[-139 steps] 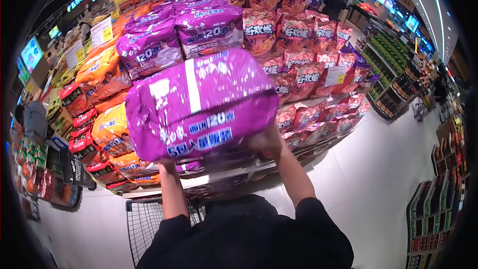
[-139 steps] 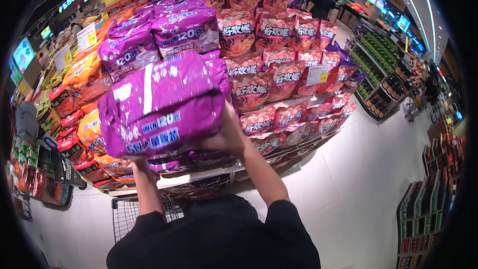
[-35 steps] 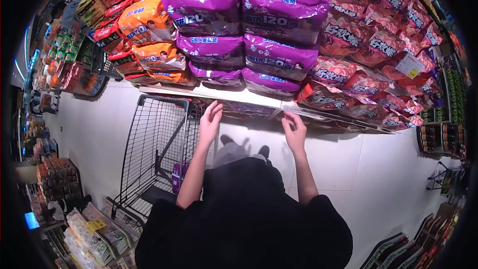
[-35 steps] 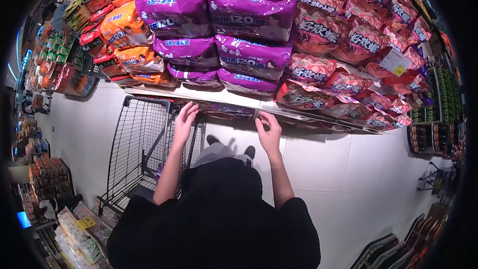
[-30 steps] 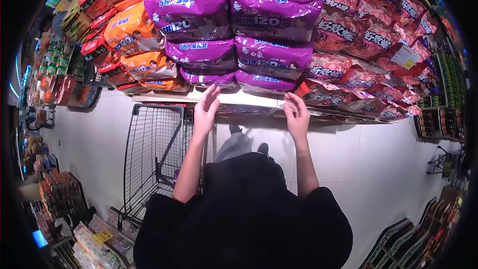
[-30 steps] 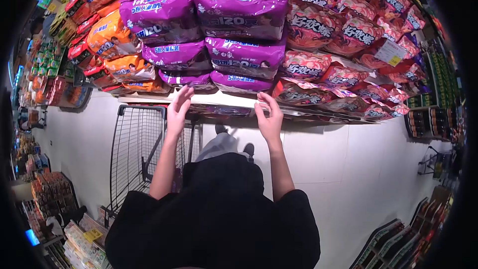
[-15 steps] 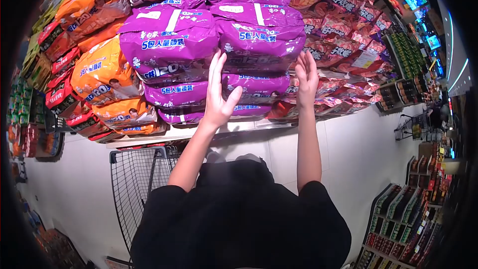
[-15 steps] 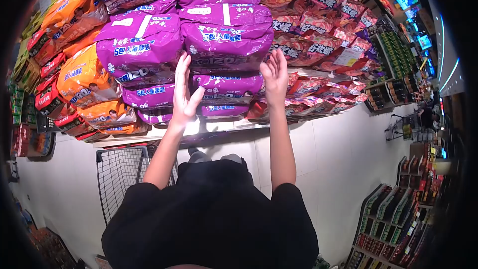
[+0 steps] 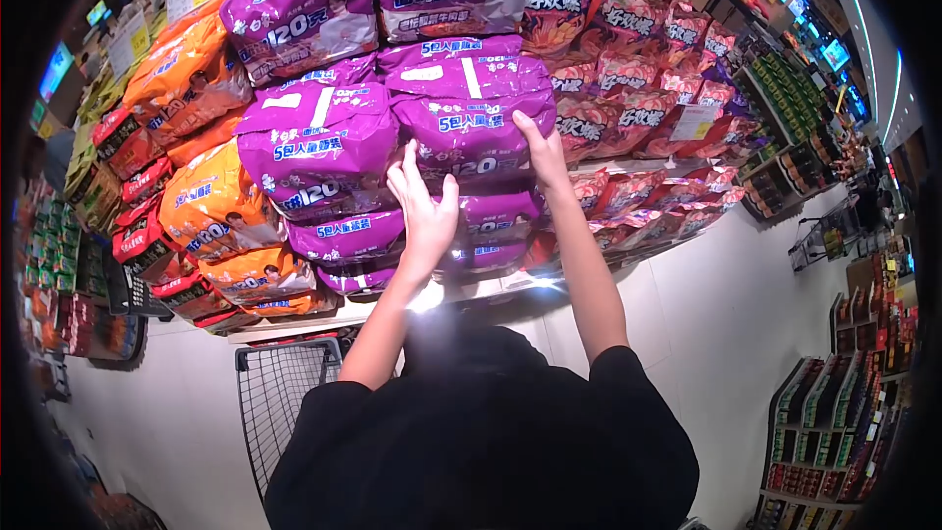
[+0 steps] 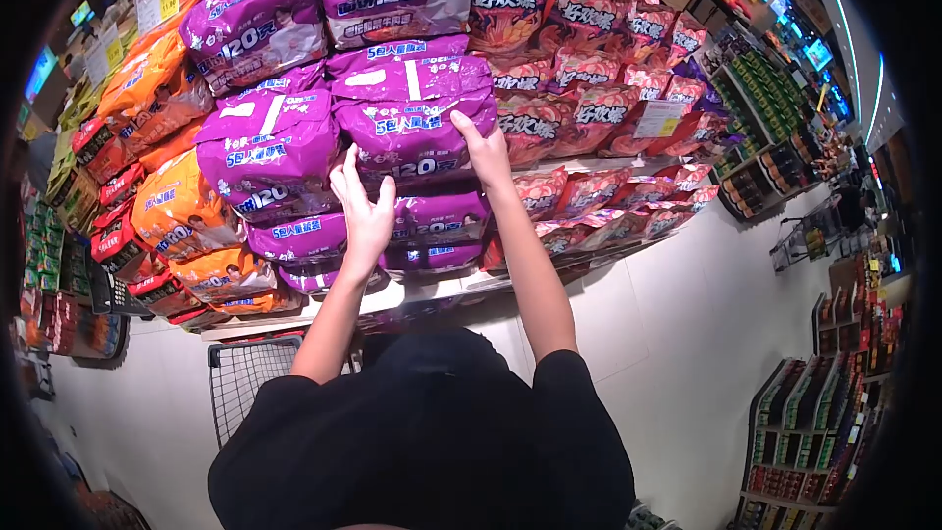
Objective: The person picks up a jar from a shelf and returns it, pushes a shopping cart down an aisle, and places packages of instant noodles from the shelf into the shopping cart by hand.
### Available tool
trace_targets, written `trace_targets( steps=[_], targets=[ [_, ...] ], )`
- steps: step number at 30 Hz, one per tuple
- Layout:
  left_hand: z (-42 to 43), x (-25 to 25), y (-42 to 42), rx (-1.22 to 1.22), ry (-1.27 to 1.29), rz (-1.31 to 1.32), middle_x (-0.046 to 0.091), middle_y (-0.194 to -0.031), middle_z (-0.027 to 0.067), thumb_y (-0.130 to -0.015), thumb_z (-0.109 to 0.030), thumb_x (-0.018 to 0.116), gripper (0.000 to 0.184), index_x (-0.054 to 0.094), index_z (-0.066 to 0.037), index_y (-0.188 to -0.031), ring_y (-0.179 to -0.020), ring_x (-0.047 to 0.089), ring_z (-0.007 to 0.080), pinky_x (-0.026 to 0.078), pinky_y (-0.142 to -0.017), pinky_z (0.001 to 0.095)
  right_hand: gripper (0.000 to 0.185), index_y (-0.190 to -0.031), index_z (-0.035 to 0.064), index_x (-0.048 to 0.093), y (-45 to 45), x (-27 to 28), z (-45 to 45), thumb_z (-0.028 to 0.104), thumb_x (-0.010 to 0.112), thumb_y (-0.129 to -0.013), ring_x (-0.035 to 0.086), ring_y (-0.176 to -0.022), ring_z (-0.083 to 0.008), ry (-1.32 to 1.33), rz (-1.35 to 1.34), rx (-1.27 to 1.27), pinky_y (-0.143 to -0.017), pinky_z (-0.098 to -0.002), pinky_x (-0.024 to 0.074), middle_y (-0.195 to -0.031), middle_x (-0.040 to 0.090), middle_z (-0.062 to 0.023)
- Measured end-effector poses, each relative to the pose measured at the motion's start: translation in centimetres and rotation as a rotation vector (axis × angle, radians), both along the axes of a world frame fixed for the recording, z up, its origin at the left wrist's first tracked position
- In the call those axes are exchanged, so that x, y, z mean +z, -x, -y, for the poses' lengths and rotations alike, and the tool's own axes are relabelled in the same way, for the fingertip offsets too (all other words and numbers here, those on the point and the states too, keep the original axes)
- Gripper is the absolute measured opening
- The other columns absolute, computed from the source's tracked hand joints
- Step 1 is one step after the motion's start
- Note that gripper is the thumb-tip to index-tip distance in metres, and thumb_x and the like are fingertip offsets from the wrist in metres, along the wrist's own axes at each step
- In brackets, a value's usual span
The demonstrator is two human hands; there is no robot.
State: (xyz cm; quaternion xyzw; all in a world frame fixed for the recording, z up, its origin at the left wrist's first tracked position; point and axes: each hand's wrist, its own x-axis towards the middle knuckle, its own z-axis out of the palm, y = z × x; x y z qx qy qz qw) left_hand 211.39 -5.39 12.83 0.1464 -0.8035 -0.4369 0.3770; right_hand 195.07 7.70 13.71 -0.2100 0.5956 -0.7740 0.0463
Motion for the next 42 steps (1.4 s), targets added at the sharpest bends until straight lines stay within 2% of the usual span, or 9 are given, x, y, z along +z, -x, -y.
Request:
trace_targets(
  steps=[10, 15, 18, 20, 22, 26, 29, 36, 42],
  targets=[
    [-1.3, 0.0, -1.3, -0.203, -0.196, -0.311, 0.045, -0.138, 0.0214, -0.082, -0.009, 0.06, 0.06, 0.036, 0.004, -0.135, -0.131, 0.041, 0.031, 0.027, -0.111, 0.0423, 0.026, -0.109, -0.0008, 0.061, -3.5, 0.2, -2.8, 0.018, 0.061, -0.091, 0.058, -0.096, -0.0119, 0.057, -0.089, 0.021, -0.086, -0.0296, 0.0461, -0.103, 0.065, -0.0028],
    [-3.1, 4.2, -5.5, -0.347, -0.172, -0.443, 0.034, -0.146, 0.0274, -0.081, -0.013, 0.052, 0.054, 0.043, 0.008, -0.129, -0.14, 0.029, 0.0347, 0.019, -0.115, 0.0439, 0.028, -0.114, 0.0016, 0.058, -6.9, 3.1, -6.9, 0.01, 0.061, -0.087, 0.058, -0.093, -0.0146, 0.289, -0.031, 0.003, -0.085, -0.0312, 0.0467, -0.103, 0.061, -0.0041],
    [-2.8, 7.0, -6.8, -0.234, -0.098, -0.754, 0.039, -0.141, 0.028, -0.093, -0.041, 0.045, 0.055, 0.045, 0.003, -0.127, -0.126, 0.047, 0.0321, 0.032, -0.109, 0.0454, 0.027, -0.107, 0.0019, 0.058, -11.3, 4.6, -10.7, 0.012, 0.056, -0.082, 0.061, -0.09, -0.0199, 0.401, -0.067, -0.064, -0.082, -0.0361, 0.0508, -0.098, 0.061, -0.0073],
    [-2.9, 7.3, -9.0, -0.332, -0.757, -0.601, 0.049, -0.132, 0.0235, -0.097, -0.048, 0.039, 0.059, 0.044, 0.001, -0.128, -0.118, 0.054, 0.0249, 0.042, -0.102, 0.0416, 0.051, -0.122, 0.0008, 0.054, -13.8, 2.1, -13.0, 0.01, 0.07, -0.075, 0.059, -0.102, -0.0224, 0.407, -0.017, -0.031, -0.093, -0.0373, 0.0469, -0.114, 0.06, -0.009],
    [-0.7, -5.2, -12.2, -0.254, -0.73, -0.232, 0.055, -0.125, 0.0163, -0.101, -0.045, 0.032, 0.056, 0.044, 0.0, -0.13, -0.11, 0.058, 0.0196, 0.047, -0.095, 0.0362, 0.049, -0.117, -0.0002, 0.058, -16.0, -0.3, -15.0, 0.014, 0.071, -0.071, 0.061, -0.098, -0.0219, 0.002, -0.205, 0.044, -0.089, -0.0364, 0.0477, -0.108, 0.063, -0.0092],
    [-4.6, -9.5, -18.5, -0.21, -0.749, -0.179, 0.056, -0.124, 0.0147, -0.102, -0.044, 0.031, 0.055, 0.044, 0.0, -0.131, -0.11, 0.058, 0.0197, 0.047, -0.096, 0.0359, 0.046, -0.115, -0.0039, 0.057, -22.2, -2.9, -16.4, 0.012, 0.07, -0.074, 0.062, -0.099, -0.0208, -0.008, 0.067, 0.163, -0.088, -0.035, 0.0488, -0.107, 0.065, -0.0128],
    [-8.2, -12.0, -23.2, -0.112, -0.824, -0.068, 0.057, -0.122, 0.0132, -0.102, -0.044, 0.031, 0.054, 0.044, 0.0, -0.131, -0.109, 0.058, 0.0199, 0.047, -0.096, 0.0357, 0.042, -0.113, -0.0033, 0.058, -24.4, -7.3, -20.0, 0.013, 0.071, -0.077, 0.062, -0.099, -0.0205, -0.17, 0.389, 0.283, -0.088, -0.0344, 0.0492, -0.107, 0.065, -0.0125],
    [-15.1, -15.9, -27.9, 0.115, -0.977, 0.092, 0.059, -0.118, 0.0096, -0.103, -0.041, 0.029, 0.052, 0.044, -0.001, -0.132, -0.108, 0.058, 0.0203, 0.046, -0.096, 0.0351, 0.055, -0.124, -0.0008, 0.048, -22.1, -11.0, -21.2, 0.017, 0.074, -0.079, 0.062, -0.097, -0.0199, -0.389, 0.334, 0.663, -0.088, -0.0346, 0.0494, -0.106, 0.065, -0.011],
    [-18.1, -15.0, -32.0, 0.398, -1.086, -0.052, 0.057, -0.121, 0.0094, -0.104, -0.038, 0.028, 0.048, 0.044, -0.003, -0.134, -0.111, 0.056, 0.0205, 0.045, -0.098, 0.0356, 0.038, -0.113, -0.0004, 0.06, -22.6, -10.5, -18.2, 0.013, 0.074, -0.08, 0.063, -0.097, -0.0167, -0.237, 0.401, 0.864, -0.087, -0.0323, 0.0496, -0.106, 0.065, -0.0084]
  ],
)
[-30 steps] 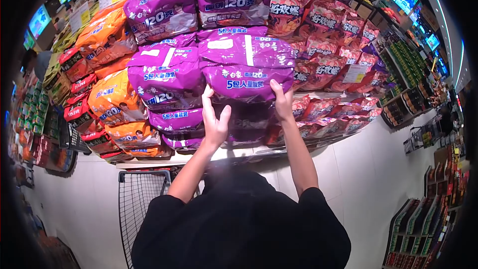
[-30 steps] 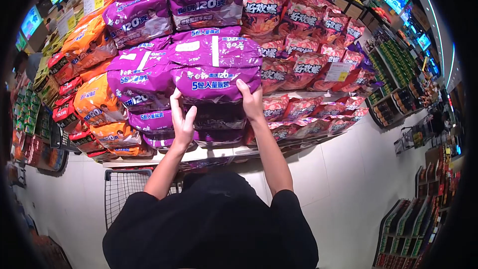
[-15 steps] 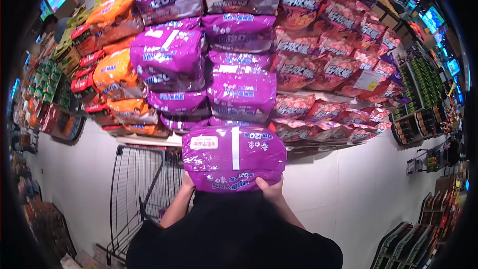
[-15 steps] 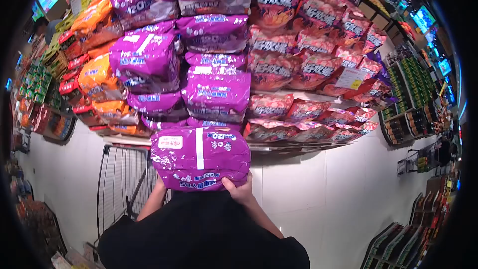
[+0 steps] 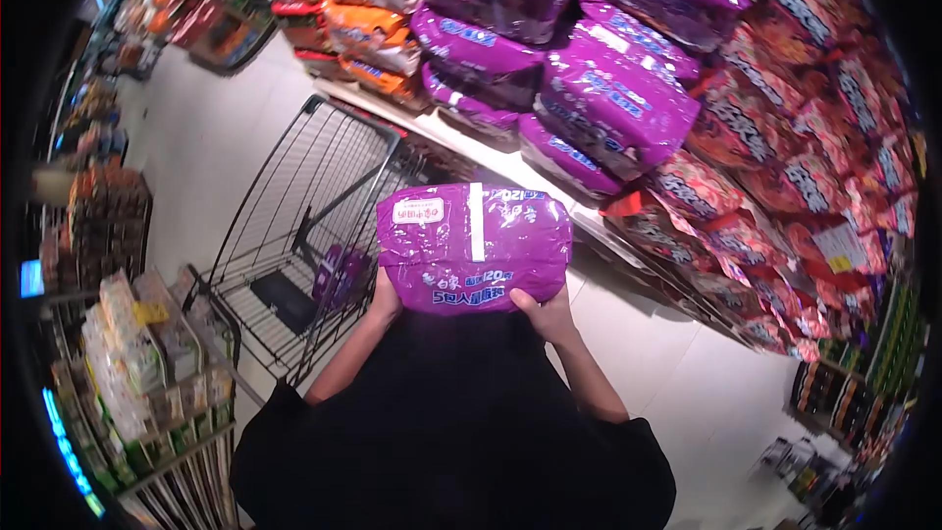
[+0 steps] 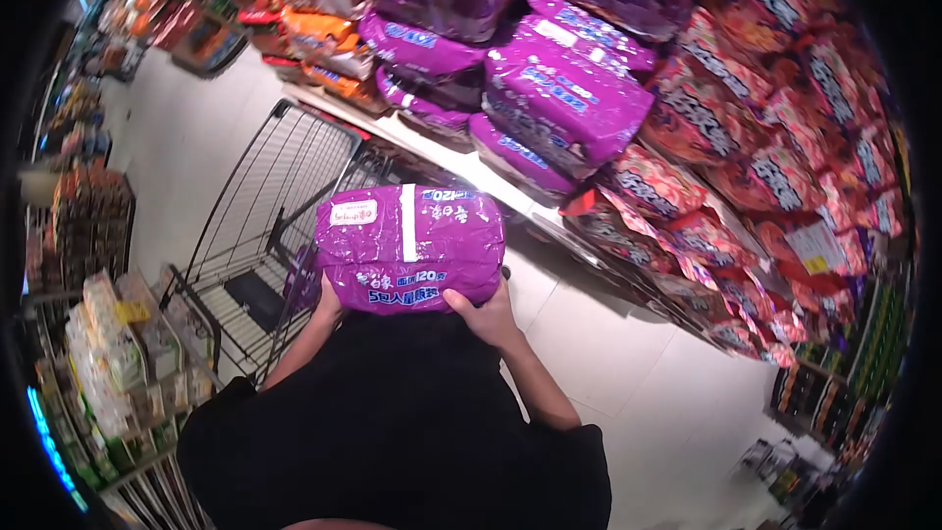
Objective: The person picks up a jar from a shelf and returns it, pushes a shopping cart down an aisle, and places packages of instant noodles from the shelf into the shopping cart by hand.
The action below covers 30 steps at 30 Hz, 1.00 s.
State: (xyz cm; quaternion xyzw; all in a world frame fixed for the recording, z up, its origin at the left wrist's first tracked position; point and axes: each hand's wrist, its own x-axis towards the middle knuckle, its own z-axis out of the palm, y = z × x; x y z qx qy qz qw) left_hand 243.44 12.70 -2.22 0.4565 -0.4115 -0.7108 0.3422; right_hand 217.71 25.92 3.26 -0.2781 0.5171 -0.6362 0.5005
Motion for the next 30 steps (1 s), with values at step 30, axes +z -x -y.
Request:
trace_targets(
  steps=[30],
  targets=[
    [9.3, -10.1, -41.0, 0.803, -0.208, -0.239, 0.038, -0.148, 0.0076, -0.103, -0.051, 0.028, 0.063, 0.023, -0.011, -0.152, -0.132, 0.039, 0.0186, 0.03, -0.111, 0.0338, 0.051, -0.125, 0.0006, 0.051, -40.4, -4.0, 29.1, 0.017, 0.074, -0.083, 0.056, -0.105, -0.0164, -0.1, -0.454, 0.948, -0.091, -0.033, 0.0448, -0.116, 0.06, -0.0078]
  ],
)
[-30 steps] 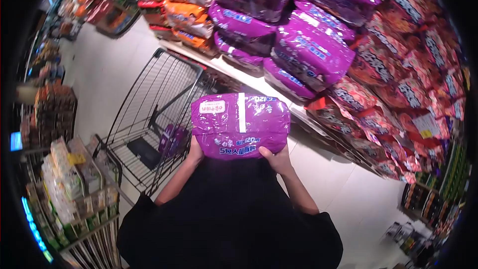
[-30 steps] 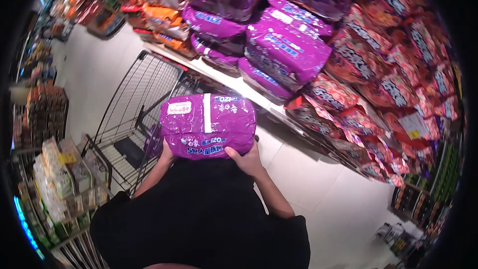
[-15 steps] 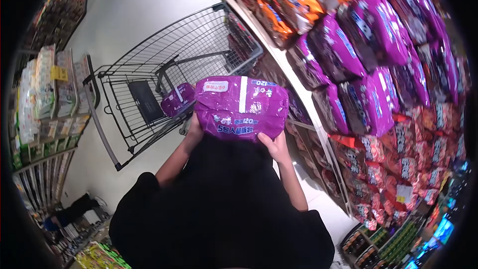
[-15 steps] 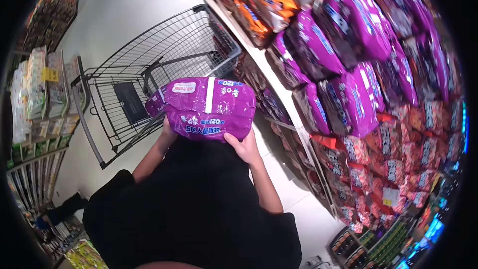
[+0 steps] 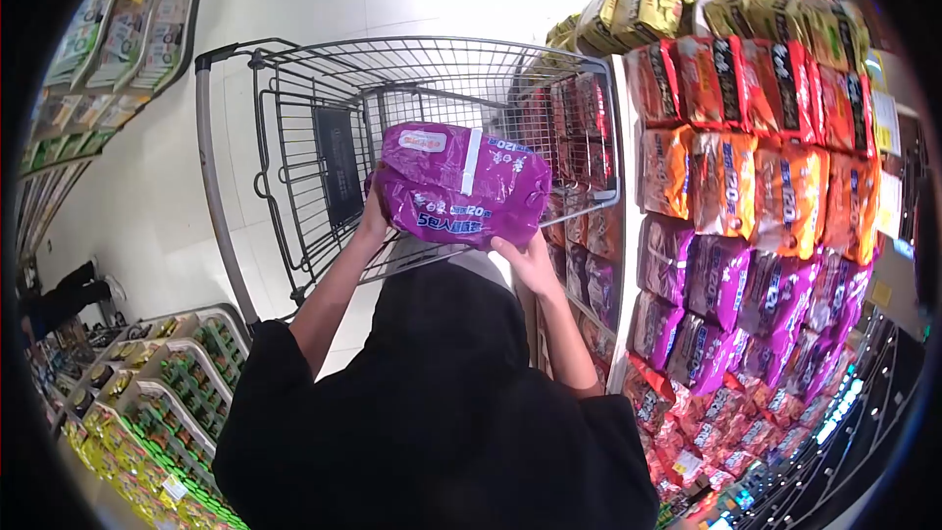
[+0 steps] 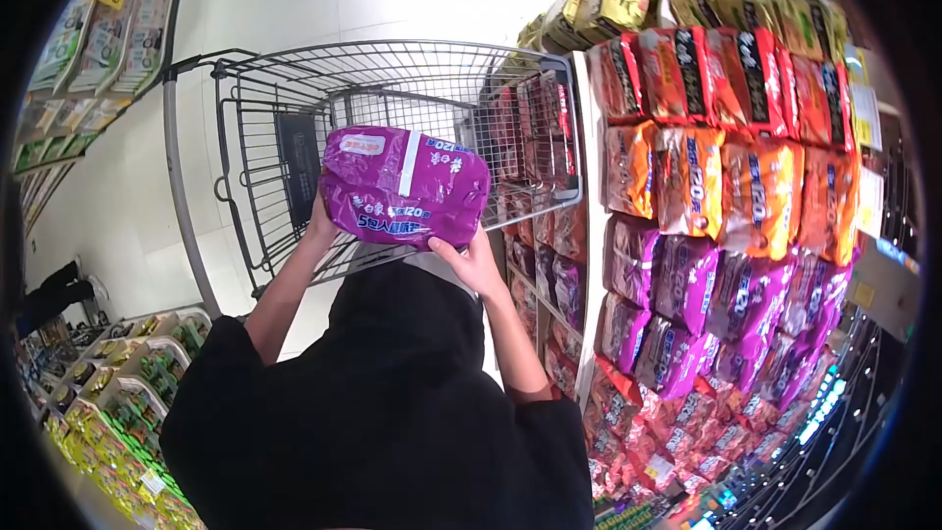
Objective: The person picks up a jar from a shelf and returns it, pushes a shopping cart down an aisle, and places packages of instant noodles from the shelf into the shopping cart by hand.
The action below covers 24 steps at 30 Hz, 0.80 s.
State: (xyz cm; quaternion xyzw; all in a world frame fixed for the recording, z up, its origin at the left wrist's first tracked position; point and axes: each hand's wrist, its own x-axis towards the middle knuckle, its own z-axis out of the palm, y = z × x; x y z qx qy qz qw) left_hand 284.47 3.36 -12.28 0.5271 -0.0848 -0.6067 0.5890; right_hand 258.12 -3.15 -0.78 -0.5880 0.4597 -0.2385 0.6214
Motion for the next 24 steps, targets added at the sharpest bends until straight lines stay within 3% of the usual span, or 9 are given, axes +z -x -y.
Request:
trace_targets(
  steps=[3, 6, 9, 10, 13, 15, 18, 21, 24],
  targets=[
    [1.6, 2.0, -1.0, 0.025, -0.08, 0.025, 0.042, -0.145, 0.0084, -0.103, -0.053, 0.026, 0.063, 0.03, -0.009, -0.148, -0.131, 0.041, 0.019, 0.03, -0.11, 0.0335, 0.049, -0.125, 0.0014, 0.052, -1.5, -1.4, 0.8, 0.017, 0.074, -0.084, 0.057, -0.104, -0.0146, -0.12, -0.019, 0.03, -0.091, -0.0316, 0.0453, -0.113, 0.061, -0.0064],
    [2.7, 1.1, -2.0, 0.026, -0.146, -0.003, 0.048, -0.14, 0.0095, -0.101, -0.057, 0.027, 0.066, 0.038, -0.007, -0.143, -0.127, 0.046, 0.0201, 0.032, -0.109, 0.0339, 0.044, -0.123, 0.0018, 0.052, -3.3, -3.3, 2.8, 0.014, 0.072, -0.085, 0.058, -0.099, -0.0138, -0.228, -0.05, 0.044, -0.089, -0.0306, 0.0467, -0.11, 0.062, -0.0057],
    [3.4, 0.7, -3.1, 0.167, -0.191, -0.118, 0.05, -0.138, 0.008, -0.098, -0.061, 0.032, 0.069, 0.042, -0.007, -0.141, -0.122, 0.051, 0.02, 0.039, -0.104, 0.0343, 0.05, -0.127, 0.0026, 0.045, -5.9, -6.5, 5.2, 0.011, 0.072, -0.086, 0.06, -0.091, -0.0134, -0.29, 0.016, 0.051, -0.084, -0.0297, 0.049, -0.104, 0.062, -0.0062],
    [3.4, -0.6, -3.6, 0.166, -0.201, -0.113, 0.05, -0.138, 0.008, -0.098, -0.061, 0.032, 0.069, 0.042, -0.007, -0.141, -0.122, 0.051, 0.02, 0.039, -0.104, 0.0343, 0.059, -0.131, 0.0021, 0.04, -7.1, -7.6, 6.0, 0.012, 0.074, -0.084, 0.06, -0.09, -0.0138, -0.213, 0.018, 0.032, -0.084, -0.0292, 0.0493, -0.101, 0.061, -0.0059],
    [2.5, -8.9, -4.3, 0.383, -0.096, -0.26, 0.052, -0.135, 0.0044, -0.097, -0.059, 0.038, 0.064, 0.043, -0.01, -0.138, -0.123, 0.05, 0.0224, 0.039, -0.105, 0.039, 0.055, -0.129, 0.0002, 0.046, -11.4, -10.6, 10.1, 0.018, 0.074, -0.085, 0.061, -0.092, -0.0148, -0.132, 0.017, 0.017, -0.085, -0.0289, 0.0491, -0.105, 0.063, -0.0071],
    [3.4, -9.0, -4.4, 0.446, -0.096, -0.297, 0.053, -0.135, 0.0056, -0.096, -0.058, 0.04, 0.062, 0.046, -0.01, -0.136, -0.123, 0.05, 0.0235, 0.038, -0.105, 0.0404, 0.05, -0.122, -0.0006, 0.056, -14.2, -11.7, 13.6, 0.031, 0.072, -0.087, 0.061, -0.096, -0.0147, -0.191, -0.043, 0.062, -0.086, -0.029, 0.0484, -0.106, 0.066, -0.0086],
    [4.1, -11.7, -4.4, 0.551, -0.11, -0.363, 0.054, -0.135, 0.0043, -0.094, -0.056, 0.043, 0.06, 0.048, -0.012, -0.134, -0.125, 0.049, 0.0238, 0.036, -0.105, 0.0428, 0.064, -0.126, -0.0015, 0.055, -18.3, -14.6, 17.8, 0.045, 0.07, -0.084, 0.064, -0.099, -0.0203, -0.139, -0.141, 0.138, -0.088, -0.0316, 0.0482, -0.109, 0.067, -0.0158],
    [4.8, -13.4, -4.4, 0.658, -0.183, -0.406, 0.046, -0.143, 0.0058, -0.094, -0.054, 0.035, 0.062, 0.041, -0.014, -0.141, -0.132, 0.041, 0.0235, 0.033, -0.107, 0.0434, 0.065, -0.127, -0.0003, 0.056, -21.9, -21.6, 20.9, 0.043, 0.07, -0.081, 0.065, -0.099, -0.0259, -0.033, -0.281, 0.245, -0.09, -0.0343, 0.0484, -0.108, 0.067, -0.0199],
    [5.6, -14.1, -4.5, 0.735, -0.239, -0.365, 0.045, -0.144, 0.0059, -0.095, -0.056, 0.031, 0.064, 0.039, -0.014, -0.142, -0.133, 0.04, 0.0237, 0.032, -0.108, 0.0432, 0.064, -0.127, 0.0021, 0.057, -24.9, -20.3, 22.1, 0.042, 0.07, -0.078, 0.065, -0.099, -0.0293, -0.061, -0.244, 0.341, -0.09, -0.0363, 0.0488, -0.105, 0.068, -0.021]
  ],
)
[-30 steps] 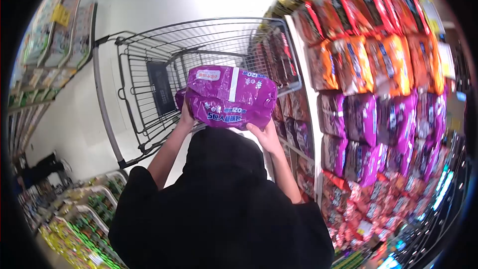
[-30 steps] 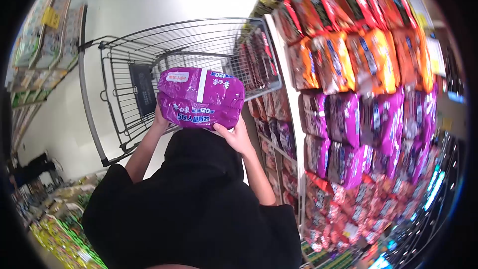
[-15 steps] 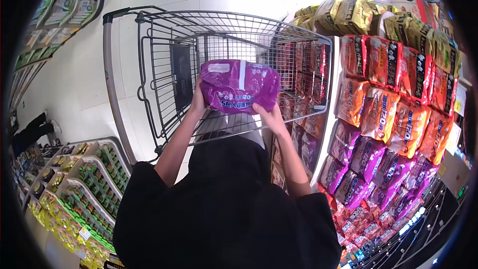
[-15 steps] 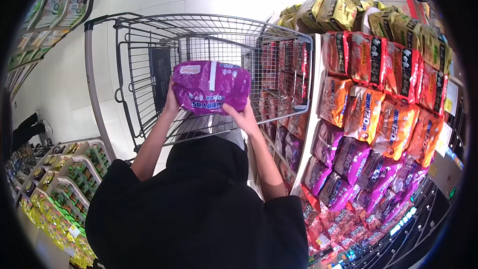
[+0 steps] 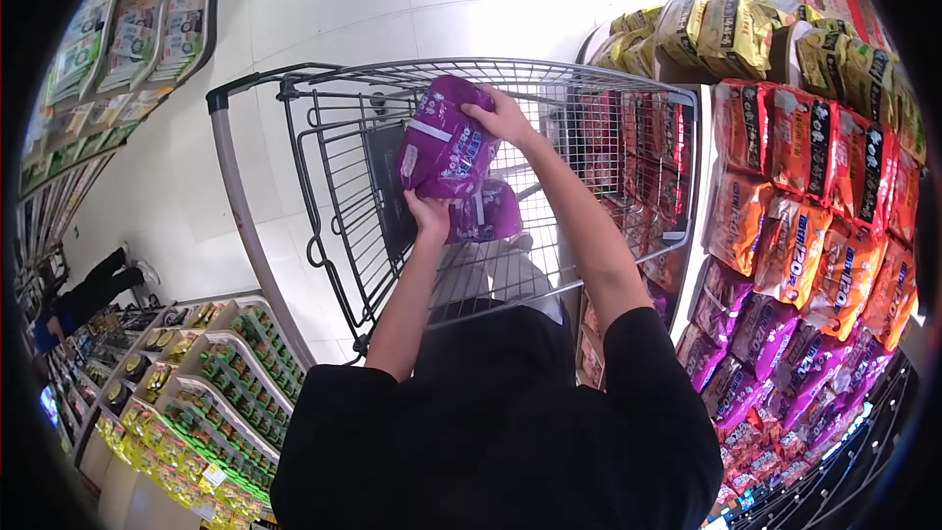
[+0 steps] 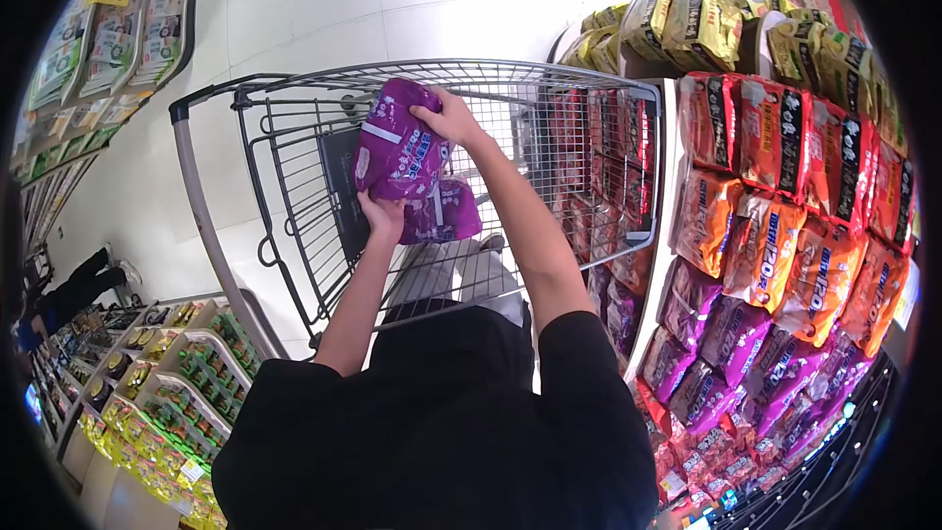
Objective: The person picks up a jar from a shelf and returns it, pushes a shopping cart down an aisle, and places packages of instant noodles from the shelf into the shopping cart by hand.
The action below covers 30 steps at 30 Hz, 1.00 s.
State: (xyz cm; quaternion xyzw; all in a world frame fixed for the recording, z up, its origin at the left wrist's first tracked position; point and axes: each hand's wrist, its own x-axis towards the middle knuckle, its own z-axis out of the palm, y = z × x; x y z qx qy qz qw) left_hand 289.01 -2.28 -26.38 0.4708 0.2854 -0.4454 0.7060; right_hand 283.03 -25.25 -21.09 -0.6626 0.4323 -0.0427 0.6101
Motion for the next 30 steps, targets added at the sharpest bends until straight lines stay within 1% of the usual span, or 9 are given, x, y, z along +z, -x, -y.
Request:
trace_targets(
  steps=[6, 12, 14, 16, 17, 22, 24, 28, 30],
  targets=[
    [-0.6, -5.3, -2.3, -0.015, -0.029, 0.116, 0.048, -0.14, 0.0065, -0.095, -0.054, 0.028, 0.062, 0.043, -0.011, -0.138, -0.127, 0.046, 0.0224, 0.032, -0.104, 0.0377, 0.049, -0.122, 0.0009, 0.058, 0.7, -3.4, -0.3, 0.027, 0.068, -0.082, 0.065, -0.089, -0.021, -0.145, -0.022, -0.013, -0.083, -0.0328, 0.051, -0.096, 0.068, -0.015],
    [3.3, -5.3, -3.7, -0.233, -0.132, 0.186, 0.056, -0.128, 0.0061, -0.095, -0.042, 0.043, 0.047, 0.052, -0.01, -0.128, -0.12, 0.049, 0.0205, 0.033, -0.104, 0.0375, 0.042, -0.118, -0.0003, 0.055, 5.0, -8.5, -3.5, 0.017, 0.071, -0.083, 0.064, -0.09, -0.0174, -0.372, 0.107, -0.431, -0.08, -0.0308, 0.0516, -0.103, 0.067, -0.0111],
    [4.9, -7.7, -5.1, -0.363, -0.108, 0.313, 0.061, -0.117, 0.0053, -0.095, -0.042, 0.044, 0.043, 0.057, -0.009, -0.12, -0.11, 0.054, 0.0195, 0.037, -0.098, 0.0357, 0.045, -0.12, 0.0005, 0.053, 6.3, -9.8, -5.0, 0.018, 0.071, -0.084, 0.063, -0.091, -0.0164, -0.391, 0.055, -0.476, -0.079, -0.0294, 0.0513, -0.104, 0.066, -0.0108],
    [6.4, -9.4, -6.8, -0.396, -0.146, 0.11, 0.064, -0.11, 0.0046, -0.096, -0.041, 0.043, 0.041, 0.06, -0.009, -0.115, -0.102, 0.058, 0.0187, 0.042, -0.094, 0.0339, 0.05, -0.124, 0.0015, 0.05, 7.5, -12.3, -7.2, 0.019, 0.072, -0.083, 0.063, -0.095, -0.0174, -0.427, 0.107, -0.506, -0.083, -0.0306, 0.0502, -0.107, 0.065, -0.0112],
    [6.1, -12.7, -8.0, -0.515, -0.198, 0.213, 0.067, -0.102, 0.0044, -0.096, -0.04, 0.042, 0.04, 0.062, -0.009, -0.112, -0.094, 0.061, 0.0178, 0.045, -0.089, 0.0329, 0.053, -0.128, 0.0022, 0.046, 7.8, -12.6, -8.4, 0.02, 0.072, -0.085, 0.059, -0.104, -0.0192, -0.432, 0.04, -0.502, -0.093, -0.0328, 0.0461, -0.114, 0.062, -0.011],
    [6.0, -15.1, -8.8, -0.626, -0.236, 0.174, 0.065, -0.098, 0.0074, -0.092, -0.041, 0.043, 0.041, 0.062, -0.007, -0.104, -0.087, 0.062, 0.0196, 0.047, -0.082, 0.0331, 0.057, -0.132, 0.0017, 0.045, 8.2, -12.0, -11.0, 0.023, 0.071, -0.085, 0.058, -0.108, -0.0211, -0.409, 0.051, -0.543, -0.096, -0.0328, 0.0443, -0.12, 0.061, -0.0142],
    [5.9, -16.0, -8.8, -0.823, -0.37, 0.368, 0.065, -0.099, 0.007, -0.091, -0.039, 0.044, 0.039, 0.062, -0.007, -0.105, -0.089, 0.061, 0.0189, 0.047, -0.082, 0.0331, 0.059, -0.132, 0.0011, 0.046, 8.2, -13.4, -10.9, 0.025, 0.071, -0.084, 0.059, -0.109, -0.0234, -0.432, 0.015, -0.537, -0.097, -0.0333, 0.0439, -0.121, 0.062, -0.0167],
    [4.4, -14.1, -7.4, -0.79, -0.362, 0.33, 0.063, -0.105, 0.0076, -0.09, -0.036, 0.047, 0.038, 0.061, -0.005, -0.108, -0.093, 0.061, 0.0179, 0.047, -0.083, 0.033, 0.062, -0.13, 0.0004, 0.05, 7.1, -11.7, -9.2, 0.031, 0.072, -0.08, 0.06, -0.111, -0.0299, -0.24, -0.04, -0.489, -0.098, -0.0365, 0.0439, -0.12, 0.061, -0.0227],
    [3.2, -11.1, -5.4, -0.556, -0.21, 0.219, 0.062, -0.11, 0.0086, -0.09, -0.032, 0.048, 0.039, 0.058, -0.003, -0.114, -0.098, 0.061, 0.018, 0.047, -0.085, 0.0328, 0.063, -0.128, -0.0005, 0.051, 6.1, -9.6, -7.3, 0.033, 0.073, -0.078, 0.06, -0.11, -0.0327, -0.157, -0.058, -0.452, -0.098, -0.038, 0.044, -0.119, 0.061, -0.0247]
  ],
)
